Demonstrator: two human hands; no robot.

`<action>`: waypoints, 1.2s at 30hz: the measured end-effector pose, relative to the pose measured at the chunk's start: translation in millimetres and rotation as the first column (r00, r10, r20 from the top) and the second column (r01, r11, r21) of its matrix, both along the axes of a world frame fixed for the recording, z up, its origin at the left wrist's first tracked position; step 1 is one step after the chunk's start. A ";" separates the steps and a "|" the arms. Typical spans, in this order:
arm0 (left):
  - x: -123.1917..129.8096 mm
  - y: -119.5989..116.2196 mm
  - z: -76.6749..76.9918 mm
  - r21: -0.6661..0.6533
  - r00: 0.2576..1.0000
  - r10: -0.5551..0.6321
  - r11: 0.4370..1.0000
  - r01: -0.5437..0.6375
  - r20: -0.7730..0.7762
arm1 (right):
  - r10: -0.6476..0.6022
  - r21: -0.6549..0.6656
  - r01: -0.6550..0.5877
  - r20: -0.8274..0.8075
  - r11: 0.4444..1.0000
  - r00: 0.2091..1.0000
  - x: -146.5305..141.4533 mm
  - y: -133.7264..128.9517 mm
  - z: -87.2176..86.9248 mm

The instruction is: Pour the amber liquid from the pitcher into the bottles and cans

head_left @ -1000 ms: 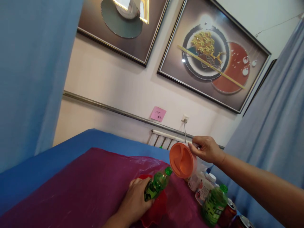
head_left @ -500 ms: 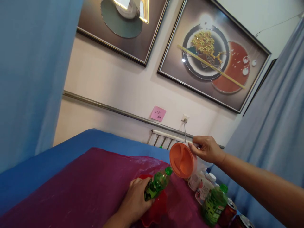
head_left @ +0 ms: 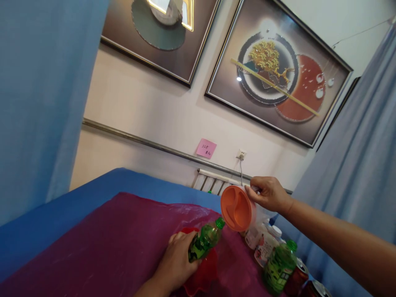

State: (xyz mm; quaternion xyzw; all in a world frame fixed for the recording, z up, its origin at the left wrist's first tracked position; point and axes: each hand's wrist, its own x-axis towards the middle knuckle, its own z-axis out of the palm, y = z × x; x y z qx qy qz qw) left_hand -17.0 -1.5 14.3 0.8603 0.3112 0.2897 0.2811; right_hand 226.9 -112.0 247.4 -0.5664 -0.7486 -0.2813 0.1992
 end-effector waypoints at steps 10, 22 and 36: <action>0.6 0.9 -4.7 0.007 1.000 0.000 1.000 0.000 -0.004 | 0.008 -0.014 -0.008 -0.003 1.000 1.000 -0.3 0.6 -0.7; -1.0 -2.2 -0.3 -0.012 1.000 -0.001 1.000 0.001 0.000 | 0.034 -0.015 -0.034 0.007 0.999 0.999 -3.6 0.7 -0.4; -3.7 -4.6 4.2 -0.007 1.000 -0.017 1.000 0.017 -0.002 | 0.007 -0.017 -0.007 0.033 1.000 0.999 -3.9 -1.6 0.8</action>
